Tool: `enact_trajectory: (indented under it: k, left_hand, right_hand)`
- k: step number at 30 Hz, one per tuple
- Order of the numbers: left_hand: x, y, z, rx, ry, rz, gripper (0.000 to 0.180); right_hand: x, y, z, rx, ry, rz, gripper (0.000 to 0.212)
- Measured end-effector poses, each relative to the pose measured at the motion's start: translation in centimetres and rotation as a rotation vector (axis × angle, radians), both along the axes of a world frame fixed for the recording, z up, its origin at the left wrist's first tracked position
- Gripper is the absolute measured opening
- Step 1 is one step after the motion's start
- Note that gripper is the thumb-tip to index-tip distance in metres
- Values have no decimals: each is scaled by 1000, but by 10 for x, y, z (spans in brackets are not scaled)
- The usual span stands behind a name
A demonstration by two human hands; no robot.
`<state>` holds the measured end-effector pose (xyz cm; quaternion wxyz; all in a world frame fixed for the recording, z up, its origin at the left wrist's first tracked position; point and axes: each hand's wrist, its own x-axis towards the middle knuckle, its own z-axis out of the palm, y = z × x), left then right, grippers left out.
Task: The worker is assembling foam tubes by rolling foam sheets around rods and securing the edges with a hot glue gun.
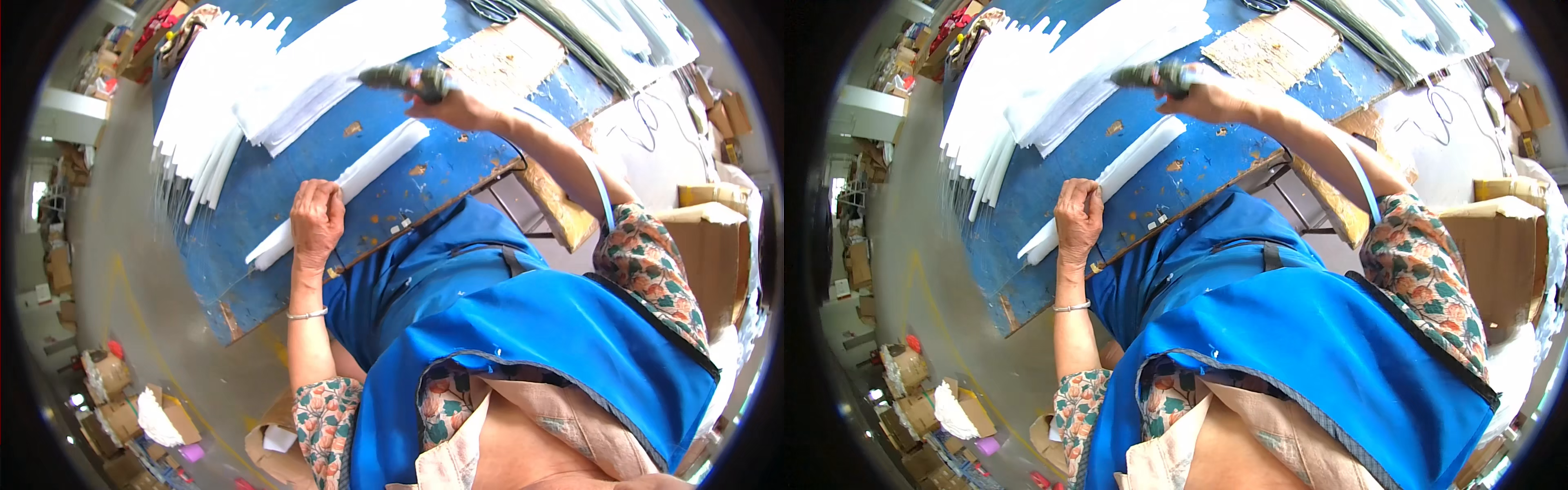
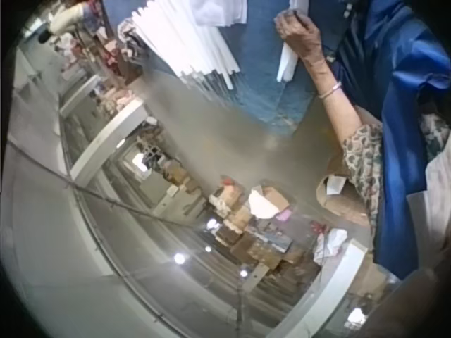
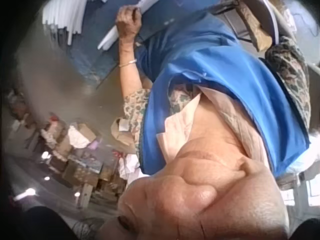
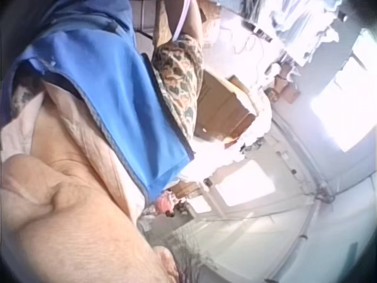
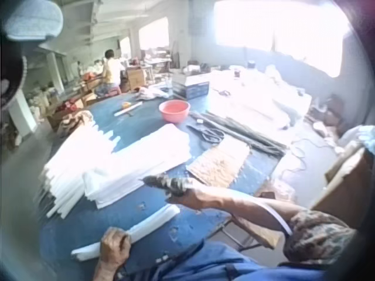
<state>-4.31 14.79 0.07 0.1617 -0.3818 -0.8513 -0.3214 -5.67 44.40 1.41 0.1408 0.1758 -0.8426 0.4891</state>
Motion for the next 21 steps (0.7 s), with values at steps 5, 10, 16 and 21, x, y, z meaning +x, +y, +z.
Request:
enact_trajectory:
  k: [5, 10, 16, 21]
  left_hand:
    - [-1, -6, -2, -36, 15, -21, 5]
    - [-3, -6, -5, -48, 6, -18, 8]
    - [-6, -5, -8, -12, -29, -22, 8]
    - [-7, -4, -5, -10, -118, -16, 5]
  right_hand:
    - [5, 27, 87, -284, -631, 33, 52]
    - [23, 43, 132, 68, -713, -1, 48]
    - [99, 2, 94, 165, -131, 40, 43]
    - [104, -22, 31, 509, 176, 73, 22]
